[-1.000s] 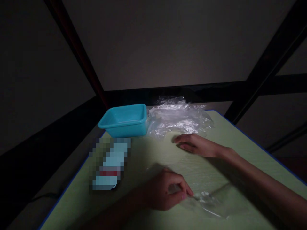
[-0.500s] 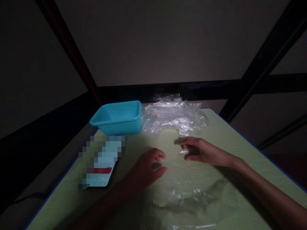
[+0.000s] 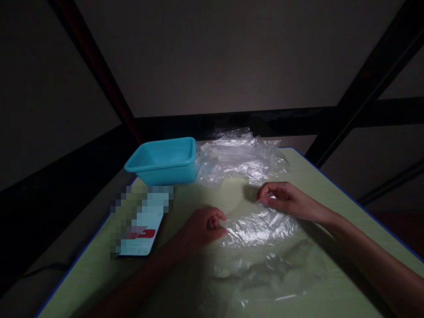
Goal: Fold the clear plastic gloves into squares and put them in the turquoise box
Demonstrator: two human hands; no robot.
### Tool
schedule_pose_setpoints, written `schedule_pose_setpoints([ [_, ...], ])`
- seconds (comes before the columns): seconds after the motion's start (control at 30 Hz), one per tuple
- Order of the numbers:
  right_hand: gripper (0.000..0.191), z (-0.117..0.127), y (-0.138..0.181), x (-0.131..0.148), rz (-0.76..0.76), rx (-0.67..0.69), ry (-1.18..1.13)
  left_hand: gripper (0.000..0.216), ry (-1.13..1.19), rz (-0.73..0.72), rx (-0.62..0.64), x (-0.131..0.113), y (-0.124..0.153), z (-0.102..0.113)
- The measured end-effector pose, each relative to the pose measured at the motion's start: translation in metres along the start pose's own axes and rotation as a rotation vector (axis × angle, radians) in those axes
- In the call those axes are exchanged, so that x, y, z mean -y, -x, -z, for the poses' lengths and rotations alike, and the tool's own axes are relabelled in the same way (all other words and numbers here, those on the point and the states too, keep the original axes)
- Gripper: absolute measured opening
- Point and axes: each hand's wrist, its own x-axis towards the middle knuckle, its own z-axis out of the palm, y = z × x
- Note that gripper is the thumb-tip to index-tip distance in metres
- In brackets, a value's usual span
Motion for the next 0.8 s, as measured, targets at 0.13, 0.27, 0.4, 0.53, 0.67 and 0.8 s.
schedule_pose_setpoints([
  [0.13, 0.031, 0.002, 0.000, 0.003, -0.065, -0.030, -0.101, 0.008, 0.014, -0.031, 0.041, 0.000, -0.003, 0.005],
  [0.27, 0.033, 0.003, 0.000, 0.004, -0.082, -0.064, -0.143, 0.020, 0.002, -0.051, -0.026, 0.002, -0.006, 0.009],
  [0.4, 0.034, 0.004, -0.001, 0.001, -0.124, -0.027, -0.211, 0.025, 0.120, -0.030, -0.077, 0.005, -0.009, 0.010],
  [0.53, 0.034, 0.005, -0.002, -0.005, -0.191, 0.097, -0.176, 0.025, 0.284, 0.010, -0.130, 0.005, -0.011, 0.011],
  [0.67, 0.028, 0.005, 0.000, -0.006, -0.227, 0.180, -0.169, 0.028, 0.463, 0.066, -0.083, 0.002, -0.009, 0.012],
  [0.8, 0.022, 0.006, 0.003, 0.001, -0.265, 0.256, -0.211, 0.032, 0.673, 0.107, 0.137, 0.001, -0.006, 0.015],
])
